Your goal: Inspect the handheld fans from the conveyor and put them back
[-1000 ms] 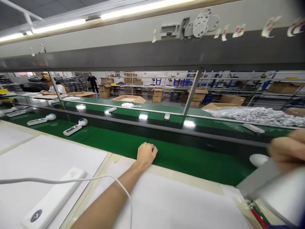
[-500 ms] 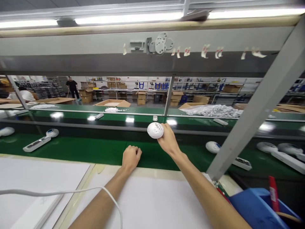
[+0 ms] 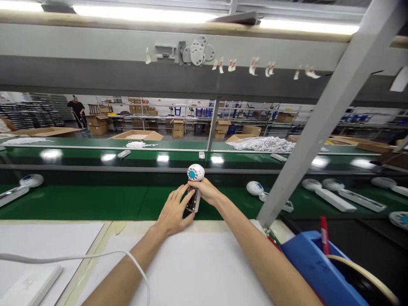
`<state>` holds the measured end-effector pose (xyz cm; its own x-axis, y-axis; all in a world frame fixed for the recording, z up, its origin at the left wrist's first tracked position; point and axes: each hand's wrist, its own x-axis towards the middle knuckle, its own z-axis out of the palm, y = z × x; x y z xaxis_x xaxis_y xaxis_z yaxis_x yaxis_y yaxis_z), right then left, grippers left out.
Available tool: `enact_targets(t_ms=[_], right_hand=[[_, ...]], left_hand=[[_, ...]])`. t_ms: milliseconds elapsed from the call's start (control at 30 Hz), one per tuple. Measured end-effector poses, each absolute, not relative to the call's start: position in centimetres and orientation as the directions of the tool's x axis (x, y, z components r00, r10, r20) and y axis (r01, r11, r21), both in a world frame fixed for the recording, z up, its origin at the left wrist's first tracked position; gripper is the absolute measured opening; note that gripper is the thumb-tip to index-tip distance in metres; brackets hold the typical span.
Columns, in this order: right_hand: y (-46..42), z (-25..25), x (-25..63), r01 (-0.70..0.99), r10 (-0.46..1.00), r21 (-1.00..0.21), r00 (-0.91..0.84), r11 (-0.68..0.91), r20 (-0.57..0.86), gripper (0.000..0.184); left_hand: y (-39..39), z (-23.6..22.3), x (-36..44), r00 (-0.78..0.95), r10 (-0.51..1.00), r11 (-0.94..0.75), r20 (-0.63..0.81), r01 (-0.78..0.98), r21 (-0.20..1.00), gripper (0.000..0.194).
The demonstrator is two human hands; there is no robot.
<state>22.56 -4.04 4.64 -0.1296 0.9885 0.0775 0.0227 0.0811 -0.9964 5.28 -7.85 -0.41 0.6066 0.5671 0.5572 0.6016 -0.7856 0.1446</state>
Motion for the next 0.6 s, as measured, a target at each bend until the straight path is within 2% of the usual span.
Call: enact_targets(t_ms=[133, 267, 400, 533, 600], right_hand=[[-3.6, 3.6, 23.3, 0.050, 0.989, -0.998, -0.145, 0.028, 0.021, 0.032], [-2.9, 2.8, 23.6, 0.204, 0.992, -0.978, -0.124, 0.051, 0.026, 0.026], [-3.1, 2.6, 23.3, 0.384, 0.988, -0.917, -0.143, 0.108, 0.056, 0.027], [-3.7, 3.3, 23.1, 0.491, 0.960, -0.859, -0.281, 0.148, 0.005, 0.019], [-3.9, 4.1, 23.7, 0.543, 0.958, -0.825, -0.287, 0.159, -0.004, 0.027]], left_hand=[[-7.6, -0.6, 5.3, 0.617, 0.588, -0.783, 0.523, 0.596, 0.178, 0.070], [-7.6, -0.7, 5.3, 0.613, 0.633, -0.761, 0.472, 0.606, 0.234, 0.069], [-7.7, -0.6, 5.6, 0.598, 0.677, -0.728, 0.428, 0.627, 0.276, 0.057], [-7.5, -0.5, 5.6, 0.551, 0.740, -0.665, 0.386, 0.683, 0.302, 0.042], [-7.3, -0.5, 5.6, 0.510, 0.771, -0.626, 0.383, 0.719, 0.302, 0.035]])
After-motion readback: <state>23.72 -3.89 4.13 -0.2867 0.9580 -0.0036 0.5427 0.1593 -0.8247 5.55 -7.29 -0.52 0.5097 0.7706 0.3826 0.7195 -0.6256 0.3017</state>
